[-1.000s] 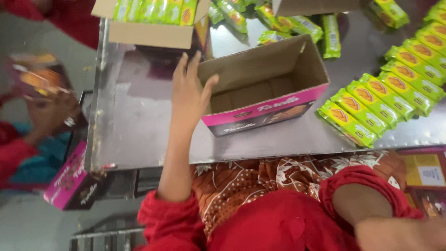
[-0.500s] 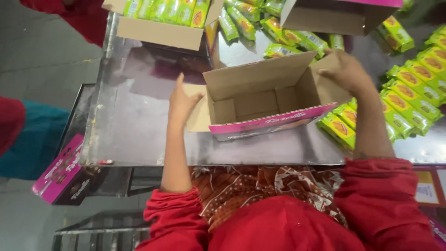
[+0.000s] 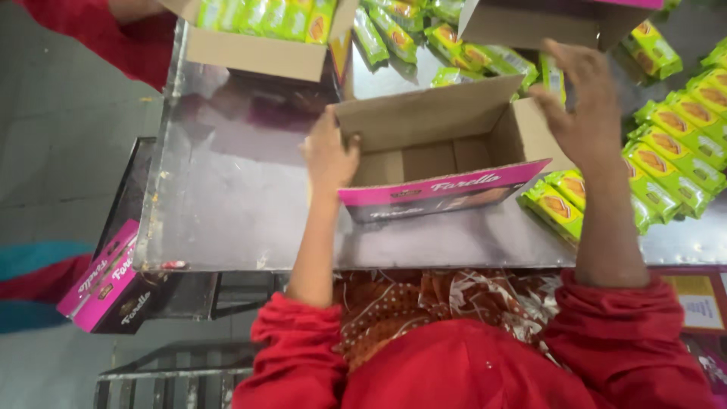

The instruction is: The person packs green snack packets into cardboard boxes on a metal table. They repeatedly pick up packets, place them into open boxes, and adjust the arrangement. Another person in red is visible nearby handling similar boxes.

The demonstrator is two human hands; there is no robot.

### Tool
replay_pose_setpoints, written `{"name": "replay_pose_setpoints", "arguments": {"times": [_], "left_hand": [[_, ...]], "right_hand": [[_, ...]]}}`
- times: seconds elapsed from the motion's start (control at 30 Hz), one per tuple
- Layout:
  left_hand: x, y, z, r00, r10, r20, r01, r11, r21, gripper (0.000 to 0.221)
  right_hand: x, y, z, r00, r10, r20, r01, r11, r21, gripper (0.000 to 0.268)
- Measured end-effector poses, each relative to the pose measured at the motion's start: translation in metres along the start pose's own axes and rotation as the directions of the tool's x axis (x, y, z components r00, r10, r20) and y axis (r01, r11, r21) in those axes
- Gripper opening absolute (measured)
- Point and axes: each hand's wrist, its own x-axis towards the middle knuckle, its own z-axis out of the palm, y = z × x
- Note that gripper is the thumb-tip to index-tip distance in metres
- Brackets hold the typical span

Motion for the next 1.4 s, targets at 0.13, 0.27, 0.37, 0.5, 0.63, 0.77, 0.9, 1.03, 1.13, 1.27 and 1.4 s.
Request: {"name": "replay_pose_setpoints", "arguments": {"times": [0.13, 0.27, 0.37, 0.5, 0.63, 0.77, 0.9, 1.03, 1.13, 1.27, 1.4], "left_hand": [[0.002, 0.017, 0.006, 0.995, 0.04, 0.093, -0.029, 0.993, -0.114, 0.067], [-0.008, 0.019, -0.002, 0.983, -0.045, 0.178, 0.104, 0.935, -0.34, 0.058], [-0.013, 0.019, -0.007, 0.977, -0.049, 0.206, 0.132, 0.901, -0.413, 0.062], [0.004, 0.026, -0.005, 0.976, -0.081, 0.2, 0.14, 0.943, -0.301, 0.061], [-0.029, 0.047, -0.014, 0.985, 0.156, 0.076, -0.172, 0.823, 0.541, 0.068], [-0.094, 0.101, -0.015, 0.818, 0.128, 0.561, -0.258, 0.953, 0.159, 0.045], [-0.099, 0.105, -0.013, 0.85, 0.429, 0.306, -0.459, 0.888, 0.03, 0.023], [-0.06, 0.098, -0.011, 0.844, 0.468, 0.262, -0.489, 0.872, 0.018, 0.031], [-0.031, 0.103, -0.005, 0.833, 0.499, 0.237, -0.52, 0.853, 0.032, 0.037], [-0.048, 0.117, 0.009, 0.738, 0.673, -0.056, -0.657, 0.734, 0.169, 0.037], [-0.134, 0.141, 0.03, 0.746, 0.65, 0.145, -0.553, 0.726, -0.409, 0.031]], "right_hand": [[0.004, -0.1, 0.025, 0.877, -0.332, 0.348, 0.384, 0.919, -0.09, 0.072], [-0.066, -0.137, 0.056, 0.916, -0.114, 0.385, 0.233, 0.931, -0.28, 0.053], [-0.104, -0.144, 0.071, 0.937, -0.159, 0.311, 0.287, 0.857, -0.428, 0.056], [-0.089, -0.126, 0.071, 0.906, -0.309, 0.288, 0.384, 0.887, -0.256, 0.064], [-0.072, -0.106, 0.075, 0.891, -0.093, 0.445, 0.142, 0.987, -0.078, 0.085], [-0.069, -0.088, 0.101, 0.936, -0.153, 0.316, 0.217, 0.96, -0.179, 0.042], [-0.084, -0.06, 0.121, 0.912, -0.214, 0.349, 0.265, 0.959, -0.104, 0.038], [-0.083, 0.023, 0.082, 0.927, -0.362, 0.096, 0.362, 0.932, 0.017, 0.058], [-0.109, 0.128, 0.009, 0.999, -0.027, -0.044, 0.018, 0.982, -0.186, 0.074], [-0.184, 0.215, -0.035, 0.973, 0.23, -0.006, -0.186, 0.771, -0.608, 0.062], [-0.215, 0.198, -0.011, 0.953, 0.299, -0.042, -0.251, 0.707, -0.661, 0.066]]}}
